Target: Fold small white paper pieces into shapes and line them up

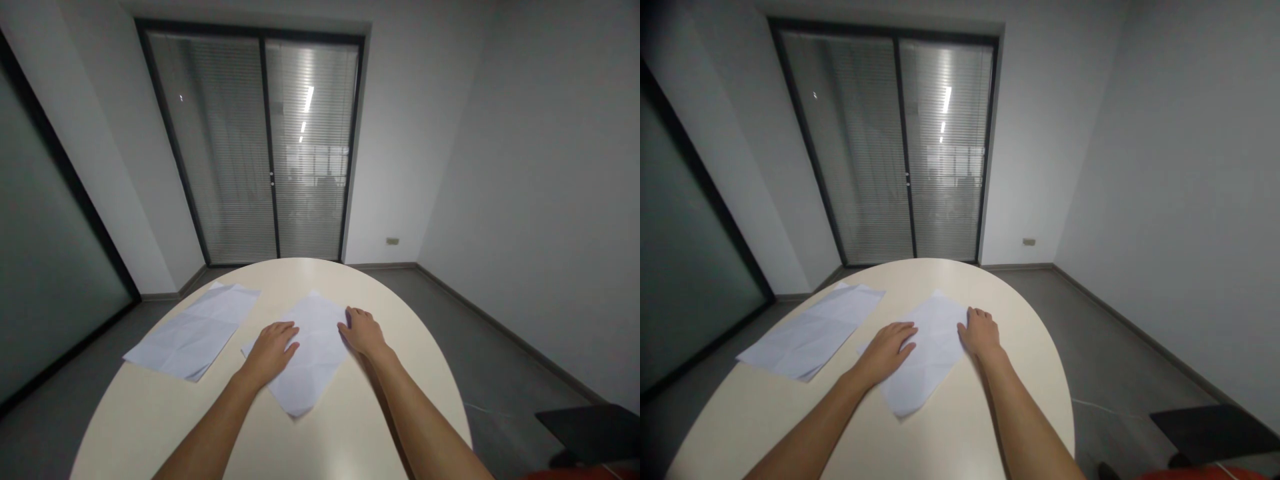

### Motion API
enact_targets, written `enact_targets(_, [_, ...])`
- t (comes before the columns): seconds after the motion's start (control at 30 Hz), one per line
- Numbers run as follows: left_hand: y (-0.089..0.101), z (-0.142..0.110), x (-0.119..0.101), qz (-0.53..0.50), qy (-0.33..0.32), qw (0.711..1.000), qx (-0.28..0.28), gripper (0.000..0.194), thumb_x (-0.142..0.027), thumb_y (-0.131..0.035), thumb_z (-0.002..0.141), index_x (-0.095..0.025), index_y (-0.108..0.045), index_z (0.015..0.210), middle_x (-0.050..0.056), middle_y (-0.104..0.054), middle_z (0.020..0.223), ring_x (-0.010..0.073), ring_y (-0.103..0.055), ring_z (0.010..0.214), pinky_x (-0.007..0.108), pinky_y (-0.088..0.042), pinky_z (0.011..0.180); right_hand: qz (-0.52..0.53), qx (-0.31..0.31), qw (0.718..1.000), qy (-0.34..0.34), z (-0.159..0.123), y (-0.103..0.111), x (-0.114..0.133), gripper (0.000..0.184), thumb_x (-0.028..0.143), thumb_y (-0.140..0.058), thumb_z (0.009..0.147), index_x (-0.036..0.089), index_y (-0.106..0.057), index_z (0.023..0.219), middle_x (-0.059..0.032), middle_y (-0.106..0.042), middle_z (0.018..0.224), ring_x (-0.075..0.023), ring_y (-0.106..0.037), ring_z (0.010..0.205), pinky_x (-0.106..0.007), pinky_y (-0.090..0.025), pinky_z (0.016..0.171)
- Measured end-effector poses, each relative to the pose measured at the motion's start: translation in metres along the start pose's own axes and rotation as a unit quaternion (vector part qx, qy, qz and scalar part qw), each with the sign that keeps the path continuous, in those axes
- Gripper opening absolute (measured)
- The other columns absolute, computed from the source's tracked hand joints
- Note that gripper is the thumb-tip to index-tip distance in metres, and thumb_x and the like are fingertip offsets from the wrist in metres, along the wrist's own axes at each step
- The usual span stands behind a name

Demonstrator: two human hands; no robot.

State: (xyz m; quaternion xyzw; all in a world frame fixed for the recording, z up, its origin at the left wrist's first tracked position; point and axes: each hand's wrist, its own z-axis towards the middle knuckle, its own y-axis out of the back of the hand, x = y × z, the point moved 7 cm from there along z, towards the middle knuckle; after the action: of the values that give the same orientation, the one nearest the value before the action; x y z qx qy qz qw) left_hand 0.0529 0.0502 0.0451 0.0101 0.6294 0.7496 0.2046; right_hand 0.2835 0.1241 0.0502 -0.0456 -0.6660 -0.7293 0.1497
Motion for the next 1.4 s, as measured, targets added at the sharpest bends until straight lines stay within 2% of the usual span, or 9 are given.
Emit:
enact_targets(0.1, [0.002,0.000,-0.005,-0.004,-0.018,1.000,-0.017,0.038,-0.034,-0.048,0.098,-0.023,-0.066,0.130,0.007,-0.064,0.138,0.0236,-0.056,0.128,0.040,-0.038,0.114,-0.011,-0.027,1.000,-0.006,0.000,0.007,0.001,0.054,0.039,-0.054,0.092,0.016,-0.056,0.141,-0.0167,-0.051,0.149,-0.0361,-0.046,0.133,-0.046,-0.041,0.104])
enact_targets(0.23, [-0.001,-0.002,-0.005,0.032,0.003,0.999,-0.002,0.046,-0.041,-0.044,0.099,-0.023,-0.061,0.138,0.007,-0.054,0.150,0.0289,-0.048,0.137,0.046,-0.034,0.116,0.023,-0.054,0.998,0.027,-0.003,0.015,0.018,0.046,0.033,-0.048,0.094,0.016,-0.062,0.134,-0.0151,-0.060,0.140,-0.0331,-0.052,0.126,-0.043,-0.041,0.105])
enact_targets(0.4, [0.006,-0.004,0.000,0.075,0.059,0.995,-0.010,0.048,-0.043,-0.039,0.100,-0.026,-0.059,0.141,0.009,-0.054,0.149,0.0324,-0.049,0.132,0.050,-0.034,0.112,0.150,0.053,0.946,0.281,-0.028,0.006,0.072,0.045,0.043,-0.052,0.095,0.020,-0.066,0.131,-0.0095,-0.066,0.133,-0.0241,-0.059,0.122,-0.034,-0.040,0.109])
enact_targets(0.47, [0.007,-0.005,0.004,0.081,0.078,0.994,-0.017,0.049,-0.044,-0.040,0.099,-0.025,-0.059,0.141,0.012,-0.056,0.146,0.0325,-0.049,0.131,0.050,-0.036,0.111,0.155,0.095,0.925,0.333,-0.038,0.000,0.082,0.052,0.053,-0.059,0.091,0.022,-0.065,0.133,-0.0102,-0.062,0.139,-0.0257,-0.055,0.129,-0.038,-0.035,0.114])
enact_targets(0.6, [0.005,-0.004,0.014,0.051,0.079,0.995,-0.025,0.052,-0.046,-0.040,0.100,-0.021,-0.058,0.141,0.014,-0.057,0.143,0.0301,-0.047,0.135,0.045,-0.036,0.114,0.125,0.165,0.931,0.300,-0.039,-0.012,0.076,0.085,0.071,-0.070,0.075,0.028,-0.053,0.146,-0.0117,-0.041,0.159,-0.0346,-0.032,0.148,-0.058,-0.011,0.122])
enact_targets(0.7, [-0.001,-0.004,0.017,-0.002,0.046,0.999,0.002,0.053,-0.048,-0.039,0.101,-0.021,-0.056,0.143,0.011,-0.049,0.153,0.0284,-0.038,0.145,0.044,-0.029,0.120,0.120,0.184,0.937,0.271,-0.036,-0.015,0.068,0.093,0.074,-0.068,0.075,0.029,-0.044,0.153,-0.0114,-0.032,0.163,-0.0351,-0.021,0.153,-0.061,-0.005,0.122])
enact_targets(0.93, [0.000,-0.011,0.009,-0.037,-0.011,0.996,0.079,0.064,-0.060,-0.056,0.091,-0.030,-0.050,0.148,0.006,-0.034,0.164,0.0335,-0.020,0.154,0.057,-0.015,0.124,0.100,0.162,0.946,0.261,-0.035,-0.007,0.063,0.090,0.075,-0.061,0.080,0.026,-0.042,0.154,-0.0119,-0.030,0.164,-0.0368,-0.020,0.153,-0.061,-0.008,0.122])
enact_targets(1.17, [0.005,-0.009,0.008,-0.037,-0.037,0.998,0.046,0.051,-0.050,-0.054,0.094,-0.030,-0.058,0.141,0.004,-0.047,0.156,0.0289,-0.033,0.150,0.051,-0.019,0.125,0.084,0.134,0.948,0.277,-0.035,0.001,0.064,0.076,0.072,-0.052,0.088,0.025,-0.053,0.147,-0.0160,-0.041,0.158,-0.0369,-0.032,0.148,-0.059,-0.016,0.120])
enact_targets(1.4, [0.005,-0.009,0.010,-0.075,-0.049,0.995,0.045,0.055,-0.051,-0.064,0.088,-0.026,-0.063,0.137,0.008,-0.047,0.156,0.0326,-0.035,0.149,0.050,-0.029,0.122,0.076,0.145,0.944,0.286,-0.033,-0.004,0.062,0.085,0.077,-0.064,0.077,0.029,-0.054,0.146,-0.0166,-0.037,0.160,-0.0433,-0.029,0.148,-0.063,-0.017,0.118])
